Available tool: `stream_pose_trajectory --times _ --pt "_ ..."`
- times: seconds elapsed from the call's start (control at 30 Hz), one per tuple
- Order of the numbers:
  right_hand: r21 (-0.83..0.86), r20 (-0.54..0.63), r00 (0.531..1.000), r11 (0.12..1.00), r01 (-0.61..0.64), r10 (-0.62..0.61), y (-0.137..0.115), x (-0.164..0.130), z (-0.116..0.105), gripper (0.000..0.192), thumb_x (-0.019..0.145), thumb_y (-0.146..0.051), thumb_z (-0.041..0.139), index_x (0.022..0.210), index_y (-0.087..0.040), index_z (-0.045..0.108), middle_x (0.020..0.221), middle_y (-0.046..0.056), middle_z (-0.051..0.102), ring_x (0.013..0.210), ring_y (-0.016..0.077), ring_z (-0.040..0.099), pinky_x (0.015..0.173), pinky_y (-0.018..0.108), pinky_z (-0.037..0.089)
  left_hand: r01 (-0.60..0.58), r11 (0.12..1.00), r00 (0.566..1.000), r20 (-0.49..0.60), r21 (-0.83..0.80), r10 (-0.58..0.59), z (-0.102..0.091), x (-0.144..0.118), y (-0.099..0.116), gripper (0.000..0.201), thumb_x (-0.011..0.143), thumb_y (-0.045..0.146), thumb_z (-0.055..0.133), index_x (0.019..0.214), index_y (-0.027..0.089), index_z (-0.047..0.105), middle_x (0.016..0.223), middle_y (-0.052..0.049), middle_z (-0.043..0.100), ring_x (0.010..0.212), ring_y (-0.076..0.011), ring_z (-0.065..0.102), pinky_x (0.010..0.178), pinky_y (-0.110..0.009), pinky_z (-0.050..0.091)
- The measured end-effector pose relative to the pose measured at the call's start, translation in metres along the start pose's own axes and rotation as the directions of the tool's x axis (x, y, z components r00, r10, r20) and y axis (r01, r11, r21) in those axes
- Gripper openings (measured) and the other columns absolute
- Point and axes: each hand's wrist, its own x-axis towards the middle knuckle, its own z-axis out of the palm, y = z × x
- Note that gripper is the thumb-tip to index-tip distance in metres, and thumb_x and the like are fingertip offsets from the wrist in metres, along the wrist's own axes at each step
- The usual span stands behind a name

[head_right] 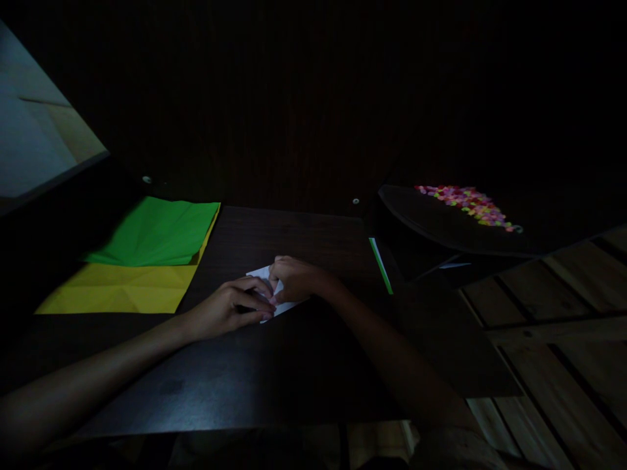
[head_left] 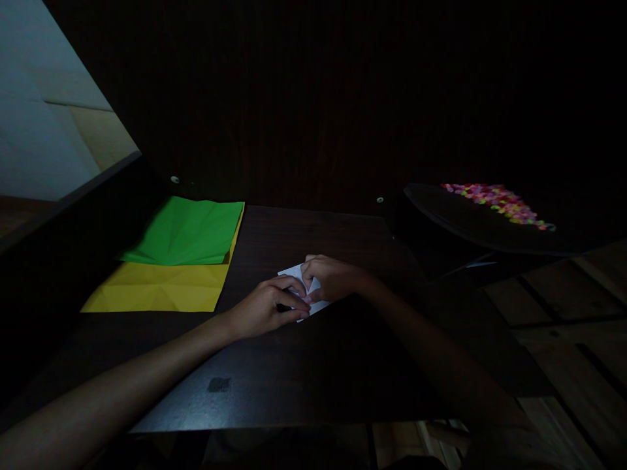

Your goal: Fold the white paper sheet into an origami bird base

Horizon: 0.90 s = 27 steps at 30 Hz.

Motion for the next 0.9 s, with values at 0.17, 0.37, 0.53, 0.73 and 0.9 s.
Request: stream_pose_trajectory --times 0.17,0.37,0.53,0.73,0.9 --pt "-0.013 -0.004 0.999 0.999 0.032 -0.032 0.0033 0.001 0.0024 0.014 0.069 -0.027 0.079 0.076 -0.018 0.072 0.085 0.003 0.067 0.094 0.0215 0.058 0.077 0.028 0.042 -0.002 1.0 1.0 -0.007 -0.002 0.002 0.0002 0.0004 0.0007 0.011 0.085 0.021 0.069 0.092 0.023 0.077 0.102 -0.006 0.069 0.099 -0.0192 0.063 0.087 -0.033 0.051" --pt "-0.008 0.004 0.999 0.999 0.032 -0.032 0.0038 0.001 0.0032 0.014 0.069 -0.027 0.079 0.076 -0.017 0.072 0.085 0.003 0.068 0.094 0.0217 0.058 0.076 0.028 0.042 0.001 1.0 1.0 -0.003 -0.009 -0.001 -0.0005 0.0007 0.0014 0.013 0.085 0.02 0.07 0.094 0.025 0.077 0.102 -0.006 0.07 0.1 -0.0193 0.063 0.089 -0.034 0.051" --pt "0.0 -0.034 0.998 0.999 0.045 -0.045 0.0033 0.0007 0.0036 0.014 0.067 -0.025 0.08 0.073 -0.017 0.071 0.085 0.003 0.068 0.093 0.0211 0.058 0.077 0.028 0.042 0.01 1.0 1.0 -0.004 -0.012 -0.01 -0.0006 0.0005 0.0011 0.013 0.085 0.021 0.069 0.094 0.026 0.077 0.102 -0.005 0.07 0.099 -0.019 0.063 0.089 -0.034 0.051" --pt "0.006 -0.04 0.999 0.999 0.033 -0.033 0.0012 -0.0008 0.0021 0.013 0.067 -0.025 0.08 0.071 -0.018 0.07 0.082 0.003 0.065 0.09 0.0205 0.058 0.074 0.026 0.043 0.006 1.0 1.0 0.001 -0.012 -0.006 -0.0003 0.0002 0.0 0.012 0.086 0.02 0.068 0.092 0.024 0.077 0.102 -0.006 0.069 0.1 -0.0192 0.063 0.089 -0.034 0.051" --pt "0.011 -0.042 0.999 1.0 0.029 -0.028 0.0031 -0.0001 0.0037 0.014 0.067 -0.026 0.08 0.07 -0.017 0.069 0.082 0.003 0.064 0.089 0.02 0.057 0.071 0.026 0.042 0.003 1.0 1.0 0.002 -0.007 -0.003 -0.0004 0.0006 0.0003 0.011 0.085 0.019 0.069 0.091 0.023 0.077 0.103 -0.006 0.069 0.101 -0.0194 0.063 0.09 -0.034 0.051"
